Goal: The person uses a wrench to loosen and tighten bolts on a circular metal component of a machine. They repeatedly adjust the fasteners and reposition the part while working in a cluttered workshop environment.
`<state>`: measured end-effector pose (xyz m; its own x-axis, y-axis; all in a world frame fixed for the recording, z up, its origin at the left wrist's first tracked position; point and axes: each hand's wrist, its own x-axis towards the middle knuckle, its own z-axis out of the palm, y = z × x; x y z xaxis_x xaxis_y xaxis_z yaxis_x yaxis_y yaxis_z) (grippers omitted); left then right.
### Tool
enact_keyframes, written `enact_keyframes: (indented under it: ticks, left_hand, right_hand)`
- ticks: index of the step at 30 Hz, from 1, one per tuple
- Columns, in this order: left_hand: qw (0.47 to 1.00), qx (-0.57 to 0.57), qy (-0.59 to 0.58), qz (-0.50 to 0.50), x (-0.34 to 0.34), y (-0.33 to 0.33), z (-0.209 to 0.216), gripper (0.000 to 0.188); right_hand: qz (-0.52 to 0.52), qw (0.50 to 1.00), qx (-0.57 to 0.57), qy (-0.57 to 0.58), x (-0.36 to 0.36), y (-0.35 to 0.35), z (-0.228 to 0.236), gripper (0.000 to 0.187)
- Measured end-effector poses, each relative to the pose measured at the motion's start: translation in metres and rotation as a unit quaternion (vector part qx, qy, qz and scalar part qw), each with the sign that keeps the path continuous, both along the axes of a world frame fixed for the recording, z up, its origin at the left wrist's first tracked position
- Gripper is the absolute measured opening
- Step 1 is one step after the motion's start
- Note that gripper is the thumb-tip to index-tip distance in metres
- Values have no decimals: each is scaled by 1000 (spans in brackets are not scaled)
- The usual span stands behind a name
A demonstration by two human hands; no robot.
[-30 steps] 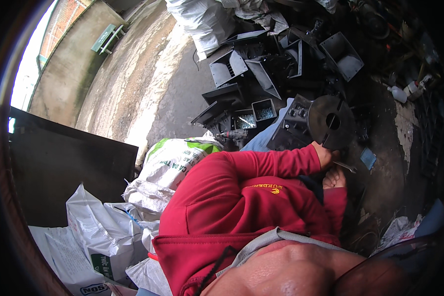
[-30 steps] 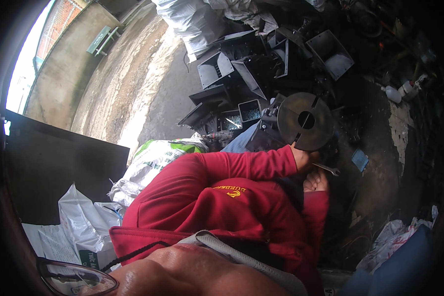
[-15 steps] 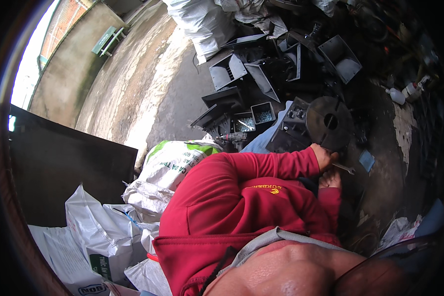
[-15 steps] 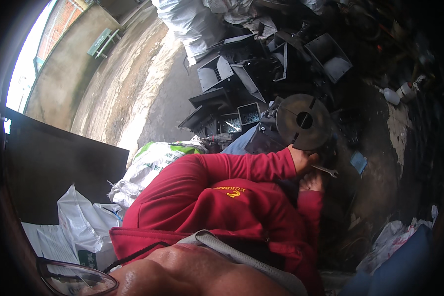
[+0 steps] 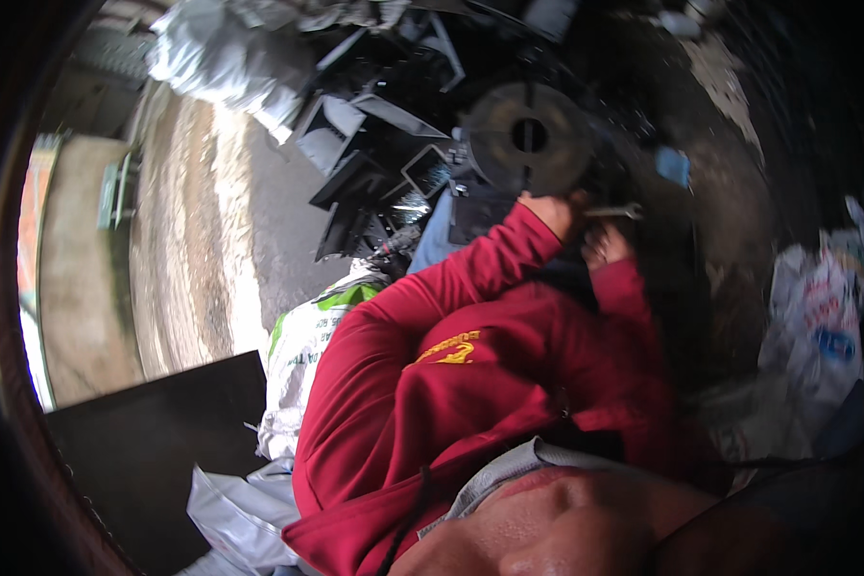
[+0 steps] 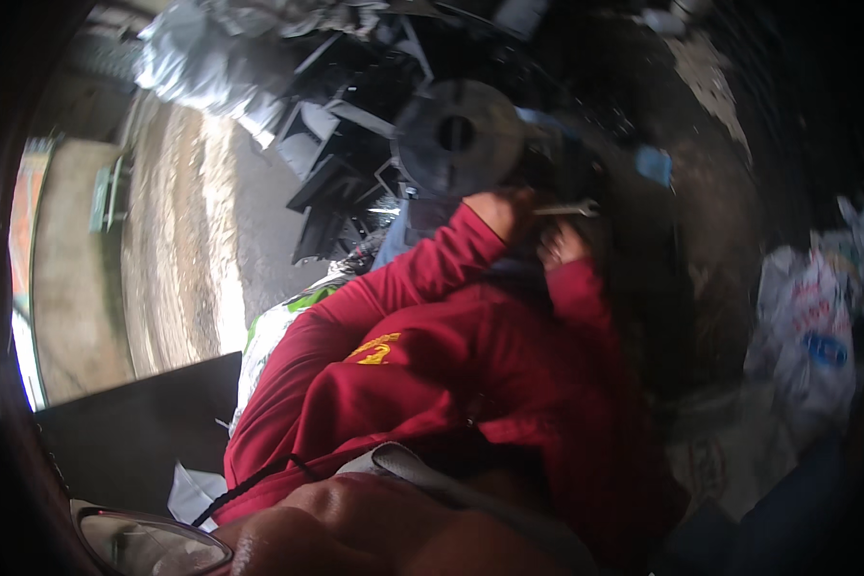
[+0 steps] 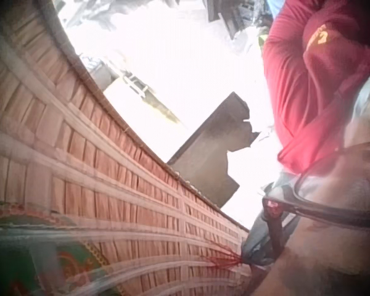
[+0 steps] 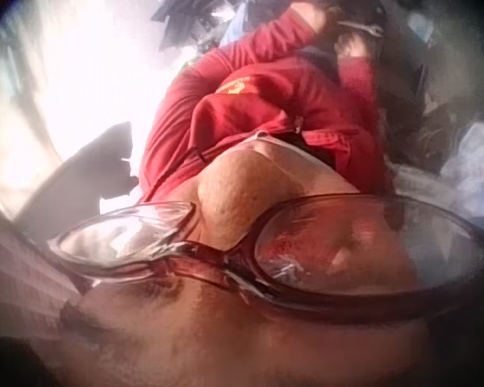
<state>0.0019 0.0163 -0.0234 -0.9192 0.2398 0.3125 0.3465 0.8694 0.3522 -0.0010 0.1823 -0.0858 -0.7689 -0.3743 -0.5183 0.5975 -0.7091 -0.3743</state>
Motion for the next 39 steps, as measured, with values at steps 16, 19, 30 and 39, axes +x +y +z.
enact_keyframes:
  ticks: [16, 19, 30, 39]
  left_hand:
    - [996, 15, 86, -28, 4, 4, 28, 14]
    - [995, 35, 82, -51, 6, 1, 34, 15]
    - [996, 41, 63, -39, 9, 5, 31, 16]
    - [997, 55, -14, -54, 9, 5, 33, 17]
  right_hand:
    - [24, 997, 70, 37, 8, -16, 41, 26]
    - [33, 992, 108, 50, 4, -16, 38, 32]
    - [6, 986, 147, 75, 6, -16, 40, 32]
    - [12, 989, 132, 61, 5, -17, 27, 34]
